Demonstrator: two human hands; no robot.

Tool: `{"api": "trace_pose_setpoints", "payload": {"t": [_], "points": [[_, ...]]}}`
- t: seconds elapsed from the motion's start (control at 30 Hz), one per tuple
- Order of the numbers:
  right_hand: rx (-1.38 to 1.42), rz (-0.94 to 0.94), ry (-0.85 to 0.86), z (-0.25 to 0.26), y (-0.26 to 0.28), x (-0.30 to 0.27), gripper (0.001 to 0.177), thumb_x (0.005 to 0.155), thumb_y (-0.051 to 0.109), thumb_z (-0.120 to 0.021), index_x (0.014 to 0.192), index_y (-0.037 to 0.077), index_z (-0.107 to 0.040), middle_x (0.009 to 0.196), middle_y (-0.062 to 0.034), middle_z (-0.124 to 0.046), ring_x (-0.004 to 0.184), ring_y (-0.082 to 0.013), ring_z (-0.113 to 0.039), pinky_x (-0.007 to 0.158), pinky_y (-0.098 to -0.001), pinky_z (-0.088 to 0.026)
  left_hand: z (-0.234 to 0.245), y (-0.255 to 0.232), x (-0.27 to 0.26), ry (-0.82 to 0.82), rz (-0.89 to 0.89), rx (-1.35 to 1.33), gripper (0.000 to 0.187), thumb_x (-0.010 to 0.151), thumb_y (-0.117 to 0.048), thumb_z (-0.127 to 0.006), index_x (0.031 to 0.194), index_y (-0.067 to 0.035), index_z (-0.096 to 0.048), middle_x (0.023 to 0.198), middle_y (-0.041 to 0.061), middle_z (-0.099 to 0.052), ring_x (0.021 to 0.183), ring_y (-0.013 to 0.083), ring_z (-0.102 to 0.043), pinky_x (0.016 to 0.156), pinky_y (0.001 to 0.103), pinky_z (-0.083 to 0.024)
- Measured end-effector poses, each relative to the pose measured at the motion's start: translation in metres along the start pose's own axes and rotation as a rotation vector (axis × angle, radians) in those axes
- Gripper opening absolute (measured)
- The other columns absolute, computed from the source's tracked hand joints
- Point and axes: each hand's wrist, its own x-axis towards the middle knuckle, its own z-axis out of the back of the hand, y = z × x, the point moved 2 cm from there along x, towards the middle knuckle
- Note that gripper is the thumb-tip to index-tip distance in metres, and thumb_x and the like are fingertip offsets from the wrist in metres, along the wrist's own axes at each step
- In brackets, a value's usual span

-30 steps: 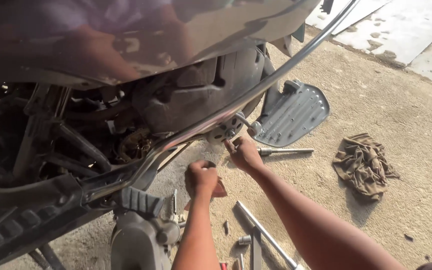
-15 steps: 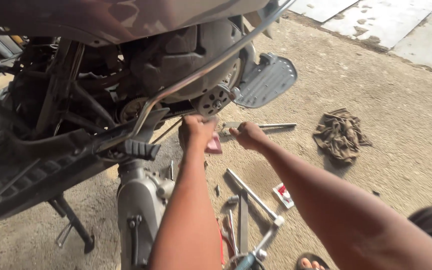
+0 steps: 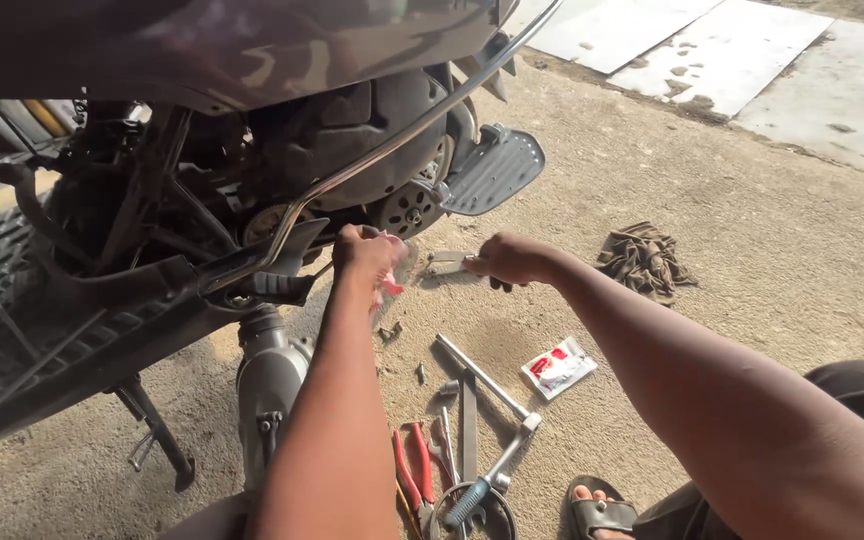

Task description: The person is repairing a scooter by removing and inspecting engine and belt components.

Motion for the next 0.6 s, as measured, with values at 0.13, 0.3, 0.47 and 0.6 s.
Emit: {"api": "trace_pose_setpoints", "payload": {"t": [0.13,0.3,0.47,0.6], "points": [[0.07,-0.085,0.021,-0.005,-0.01,0.022,0.046,0.101,0.048,-0.053,0.1,0.007,-0.073,0.071,-0.0052,-0.071,0.06,-0.0154,-0.067,0.058,-0.0381,-0.056,-0.001,0.004,0.005,-0.052,0.07,0.112,0.024,0.078,-0.006,-0.071,0.1,-0.003,-0.061,0.092,0.012,-0.072,0.073,0.0228,-0.073,0.051,0.033,-0.058],[0.006,-0.062,0.055,-0.002,-0.025,0.067,0.045,0.101,0.048,-0.054,0.102,0.009,-0.074,0.072,-0.0045,-0.069,0.064,-0.0149,-0.065,0.064,-0.0359,-0.054,-0.035,0.072,0.081,-0.022,0.175,0.122,0.023,0.08,-0.01,-0.072,0.102,-0.007,-0.066,0.097,0.009,-0.072,0.077,0.0221,-0.076,0.055,0.036,-0.061],[-0.032,-0.026,0.054,-0.022,-0.058,0.158,0.052,0.104,0.05,-0.054,0.094,0.003,-0.074,0.072,-0.0105,-0.069,0.066,-0.02,-0.064,0.068,-0.0401,-0.053,-0.033,0.099,0.15,0.014,0.053,0.18,0.017,0.081,-0.006,-0.061,0.087,-0.003,-0.076,0.082,0.011,-0.08,0.065,0.0192,-0.075,0.052,0.032,-0.061],[-0.134,-0.052,0.008,-0.041,-0.039,0.175,0.055,0.107,0.048,-0.051,0.093,0.001,-0.074,0.077,-0.0167,-0.069,0.068,-0.0261,-0.067,0.065,-0.0416,-0.054,-0.036,0.11,0.179,0.164,0.136,0.322,0.011,0.083,-0.005,-0.065,0.085,0.006,-0.068,0.069,0.019,-0.075,0.049,0.0246,-0.071,0.049,0.039,-0.062]]}}
